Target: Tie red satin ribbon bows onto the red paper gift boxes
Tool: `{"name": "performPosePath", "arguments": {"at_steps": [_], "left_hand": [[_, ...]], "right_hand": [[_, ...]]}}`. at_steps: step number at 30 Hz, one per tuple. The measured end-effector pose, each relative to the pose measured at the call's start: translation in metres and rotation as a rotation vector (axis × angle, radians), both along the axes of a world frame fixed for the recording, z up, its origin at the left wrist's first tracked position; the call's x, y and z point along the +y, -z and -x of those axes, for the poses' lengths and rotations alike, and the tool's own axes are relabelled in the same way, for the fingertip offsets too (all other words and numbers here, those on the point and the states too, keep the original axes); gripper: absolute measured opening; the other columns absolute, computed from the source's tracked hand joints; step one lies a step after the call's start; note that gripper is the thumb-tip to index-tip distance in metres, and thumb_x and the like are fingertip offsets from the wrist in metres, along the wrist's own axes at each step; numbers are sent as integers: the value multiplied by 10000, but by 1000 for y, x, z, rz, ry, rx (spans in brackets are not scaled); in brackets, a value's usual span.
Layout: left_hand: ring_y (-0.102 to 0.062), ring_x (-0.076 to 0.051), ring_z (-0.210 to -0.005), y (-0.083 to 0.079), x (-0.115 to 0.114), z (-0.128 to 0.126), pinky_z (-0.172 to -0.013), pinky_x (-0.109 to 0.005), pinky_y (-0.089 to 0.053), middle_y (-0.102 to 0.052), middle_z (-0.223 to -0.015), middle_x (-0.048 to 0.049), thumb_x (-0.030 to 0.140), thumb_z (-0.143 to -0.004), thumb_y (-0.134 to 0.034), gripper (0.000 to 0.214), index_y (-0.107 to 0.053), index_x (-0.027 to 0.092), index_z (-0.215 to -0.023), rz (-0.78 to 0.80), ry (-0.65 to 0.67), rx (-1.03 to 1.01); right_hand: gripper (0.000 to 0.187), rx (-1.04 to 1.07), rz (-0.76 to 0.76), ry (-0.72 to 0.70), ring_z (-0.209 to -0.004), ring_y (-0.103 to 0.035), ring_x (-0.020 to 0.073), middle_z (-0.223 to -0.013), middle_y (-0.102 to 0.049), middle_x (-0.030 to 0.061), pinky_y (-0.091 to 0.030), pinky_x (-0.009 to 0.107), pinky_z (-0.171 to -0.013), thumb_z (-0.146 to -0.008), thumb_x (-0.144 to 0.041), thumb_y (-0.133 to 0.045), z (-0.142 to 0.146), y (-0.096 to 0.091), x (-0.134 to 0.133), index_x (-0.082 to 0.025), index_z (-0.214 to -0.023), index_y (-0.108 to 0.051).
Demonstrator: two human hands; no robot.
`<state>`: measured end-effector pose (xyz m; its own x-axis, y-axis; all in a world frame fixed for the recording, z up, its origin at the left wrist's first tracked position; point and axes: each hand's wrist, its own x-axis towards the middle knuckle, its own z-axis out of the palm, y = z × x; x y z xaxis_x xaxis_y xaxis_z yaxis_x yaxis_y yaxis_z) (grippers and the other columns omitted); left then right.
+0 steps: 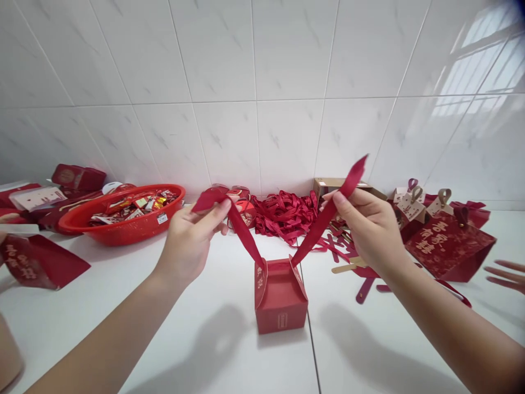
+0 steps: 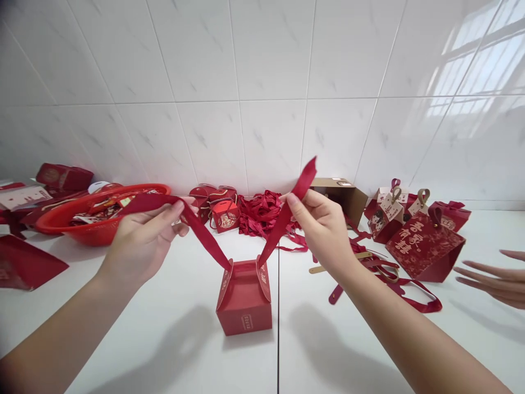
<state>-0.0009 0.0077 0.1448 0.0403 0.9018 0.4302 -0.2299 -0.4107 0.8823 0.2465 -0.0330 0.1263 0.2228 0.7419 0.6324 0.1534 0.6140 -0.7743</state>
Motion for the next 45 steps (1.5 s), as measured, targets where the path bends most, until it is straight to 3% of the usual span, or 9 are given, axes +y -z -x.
{"name": "performPosePath", "arguments": {"at_steps": [5,14,19,22,32,39,42,45], "left_hand": [[-535,-113,-629,-12,2,-15,-507,-206,-385,-649,-693,-30,293,-743,-705,149,-742,150,-763,12,132,67],[-569,-130,-651,-23,-5,-23,-560,-233,-419,-671,-739,-19,308,-728,-720,188,-719,160,-846,-5,106,75],[-588,-130,-699,-26,-5,-24,-598,-226,-444,-666,-743,-13,280,-754,-708,150,-697,157,-838,-33,86,97],[-605,-143,-746,-26,-5,-25,-651,-246,-472,-676,-786,-22,302,-791,-685,152,-692,161,-848,-44,118,72],[-625,-140,-815,-18,-5,-27,-784,-261,-484,-689,-785,-18,271,-846,-640,108,-671,172,-879,-50,223,48],[-631,-148,-798,-16,-5,-27,-736,-249,-485,-675,-734,-9,273,-853,-623,104,-649,174,-864,-47,244,-5],[-634,-143,-751,-16,-7,-29,-711,-247,-486,-670,-694,2,281,-850,-628,105,-629,179,-870,-69,256,-13],[-628,-125,-694,-16,-11,-30,-728,-252,-492,-670,-660,25,288,-855,-626,132,-588,195,-942,-88,290,27]], "right_hand": [[173,15,2,-69,-716,-612,125,-776,-641,1,-517,241,-651,-834,-370,-639,16,-14,6,-214,-896,-682],[262,-27,-7,-115,-700,-579,134,-675,-560,-3,-506,274,-683,-839,-407,-616,22,-22,8,-183,-703,-624],[167,-23,-42,-107,-707,-598,132,-724,-629,2,-498,250,-639,-814,-365,-657,19,-24,5,-200,-820,-683],[185,-26,-45,-114,-662,-580,121,-693,-620,-3,-487,244,-615,-837,-372,-632,17,-24,5,-200,-797,-686],[173,26,-112,-165,-767,-636,144,-804,-682,9,-526,272,-715,-862,-367,-609,17,-24,6,-229,-830,-707],[157,76,-85,-192,-800,-663,147,-827,-696,13,-557,294,-754,-854,-352,-625,15,-23,9,-232,-921,-702],[155,108,-43,-234,-690,-658,126,-784,-689,4,-566,265,-653,-825,-327,-660,18,-25,9,-221,-934,-689],[158,77,41,-222,-507,-574,87,-628,-645,-11,-493,207,-487,-807,-299,-674,24,-29,6,-179,-907,-692]]}}
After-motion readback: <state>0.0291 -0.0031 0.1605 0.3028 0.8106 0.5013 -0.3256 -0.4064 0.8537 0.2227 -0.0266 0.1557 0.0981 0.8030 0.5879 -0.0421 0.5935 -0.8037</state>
